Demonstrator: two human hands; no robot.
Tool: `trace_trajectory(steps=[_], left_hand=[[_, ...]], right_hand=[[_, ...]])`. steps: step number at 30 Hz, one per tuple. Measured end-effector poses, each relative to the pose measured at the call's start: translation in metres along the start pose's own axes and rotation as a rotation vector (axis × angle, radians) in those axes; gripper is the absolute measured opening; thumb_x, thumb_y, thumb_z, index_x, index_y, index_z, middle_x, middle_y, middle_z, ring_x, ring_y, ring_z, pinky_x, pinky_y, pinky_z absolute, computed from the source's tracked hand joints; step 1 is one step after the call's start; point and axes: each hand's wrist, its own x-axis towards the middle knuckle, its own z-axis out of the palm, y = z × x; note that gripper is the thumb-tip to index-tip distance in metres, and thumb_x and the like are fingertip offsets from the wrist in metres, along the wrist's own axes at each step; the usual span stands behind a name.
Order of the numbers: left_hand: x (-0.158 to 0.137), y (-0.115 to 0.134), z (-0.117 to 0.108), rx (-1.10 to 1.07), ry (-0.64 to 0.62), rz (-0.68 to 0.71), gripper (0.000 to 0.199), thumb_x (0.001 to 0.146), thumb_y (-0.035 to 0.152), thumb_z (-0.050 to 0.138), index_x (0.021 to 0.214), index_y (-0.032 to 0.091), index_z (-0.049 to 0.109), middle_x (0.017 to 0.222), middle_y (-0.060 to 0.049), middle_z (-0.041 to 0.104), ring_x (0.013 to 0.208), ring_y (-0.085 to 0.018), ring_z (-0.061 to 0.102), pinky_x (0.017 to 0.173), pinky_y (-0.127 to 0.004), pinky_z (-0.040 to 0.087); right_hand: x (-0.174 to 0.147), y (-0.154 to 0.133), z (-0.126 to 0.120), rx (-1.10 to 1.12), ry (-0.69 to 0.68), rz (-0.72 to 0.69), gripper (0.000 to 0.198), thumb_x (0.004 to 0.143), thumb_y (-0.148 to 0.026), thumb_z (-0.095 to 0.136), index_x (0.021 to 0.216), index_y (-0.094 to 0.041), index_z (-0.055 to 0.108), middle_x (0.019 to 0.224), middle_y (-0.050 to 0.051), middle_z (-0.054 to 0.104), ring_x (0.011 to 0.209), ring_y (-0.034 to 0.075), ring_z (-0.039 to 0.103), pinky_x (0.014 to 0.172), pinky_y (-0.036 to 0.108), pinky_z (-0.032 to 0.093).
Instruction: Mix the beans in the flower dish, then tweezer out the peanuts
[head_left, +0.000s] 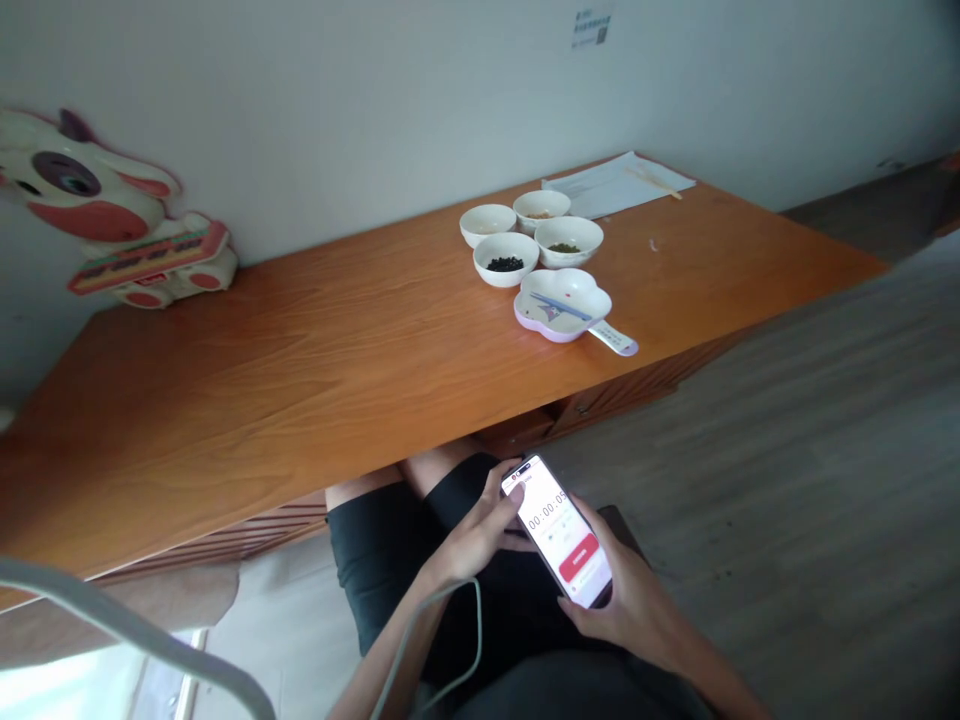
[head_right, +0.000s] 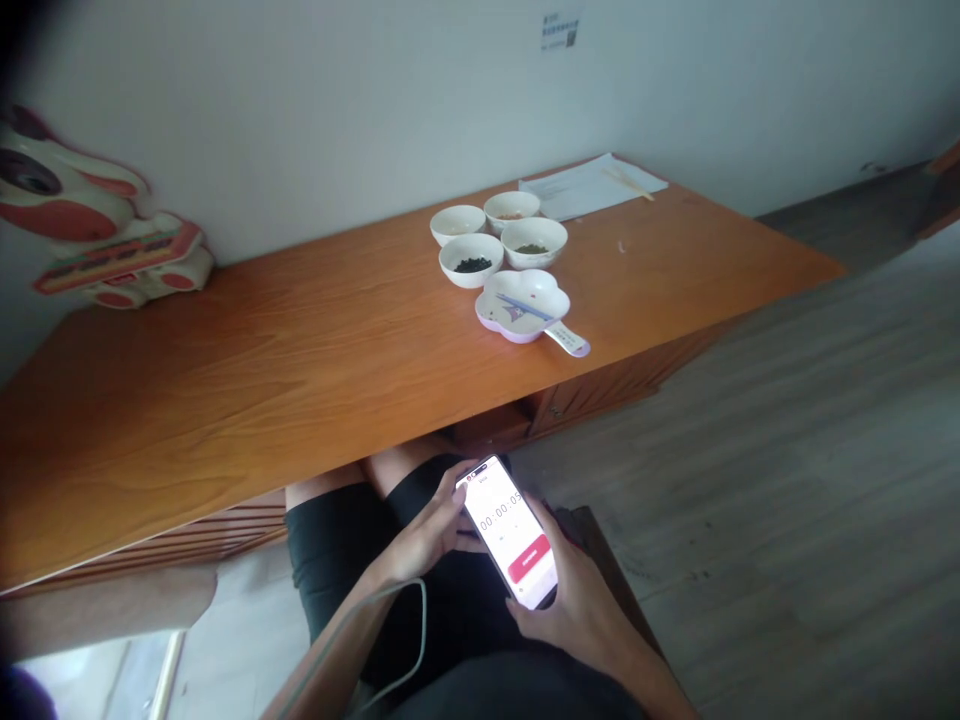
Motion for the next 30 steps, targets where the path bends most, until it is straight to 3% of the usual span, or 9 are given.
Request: trace_trajectory(steps=[3,8,16,20,24,27,30], left_hand=[[0.006,-0.002,-0.001,-0.123,0.041,-0.022,0.077,0.094,0.083,0.051,0.143,0.026,0.043,0.148,-0.019,0.058,0.124,-0.039,0.069,0.100,-0.065,0.055],[0.015,-0.002,-0.008,-0.272,0.002,-0.046,0.072,0.095,0.084,0.045,0.139,0.028,0.049,0.146,-0.016,0.064,0.121,-0.040,0.071,0.102,-0.066,0.049],[0.032,0.002,-0.020,-0.432,0.022,-0.046,0.061,0.094,0.075,0.055,0.134,0.028,0.052,0.154,-0.013,0.057,0.136,-0.041,0.060,0.104,-0.064,0.048],[0.039,0.000,-0.023,-0.447,0.016,-0.038,0.066,0.093,0.073,0.055,0.142,0.029,0.052,0.156,-0.015,0.057,0.136,-0.039,0.062,0.111,-0.063,0.045],[0.033,-0.011,-0.027,-0.288,0.127,0.019,0.078,0.092,0.061,0.067,0.159,0.034,0.038,0.167,-0.015,0.046,0.148,-0.033,0.054,0.119,-0.061,0.042],[0.010,-0.009,-0.031,-0.028,0.172,0.087,0.081,0.095,0.062,0.067,0.163,0.029,0.038,0.169,-0.020,0.042,0.149,-0.035,0.054,0.120,-0.061,0.044],[-0.024,0.004,-0.038,0.371,0.206,0.107,0.055,0.102,0.059,0.059,0.149,0.030,0.059,0.151,-0.014,0.065,0.139,-0.031,0.063,0.122,-0.055,0.047]], right_hand=[[0.005,0.007,0.003,-0.046,0.014,0.006,0.112,0.074,-0.030,0.077,0.170,-0.027,0.019,0.155,0.017,0.060,0.139,0.034,0.062,0.112,0.052,0.052],[0.011,0.010,0.011,-0.082,0.044,-0.008,0.111,0.079,-0.034,0.076,0.171,-0.029,0.013,0.158,0.016,0.057,0.141,0.032,0.060,0.112,0.051,0.053],[0.034,0.012,0.002,-0.089,0.014,0.016,0.107,0.079,-0.034,0.076,0.169,-0.031,0.019,0.163,0.015,0.051,0.144,0.032,0.058,0.114,0.052,0.051],[0.055,0.027,0.011,0.006,0.053,-0.036,0.101,0.081,-0.038,0.076,0.166,-0.026,0.024,0.162,0.017,0.052,0.147,0.032,0.055,0.118,0.056,0.046],[0.111,0.036,0.028,0.080,0.154,-0.041,0.081,0.085,-0.043,0.069,0.158,-0.023,0.039,0.127,0.012,0.076,0.110,0.030,0.076,0.094,0.051,0.063],[0.167,0.024,0.034,0.001,0.215,-0.068,0.059,0.091,-0.047,0.066,0.146,-0.028,0.055,0.119,0.006,0.076,0.109,0.031,0.075,0.093,0.053,0.063],[0.188,-0.011,0.032,-0.120,0.280,-0.090,0.042,0.094,-0.048,0.069,0.129,-0.024,0.067,0.111,0.006,0.074,0.108,0.033,0.073,0.090,0.053,0.062]])
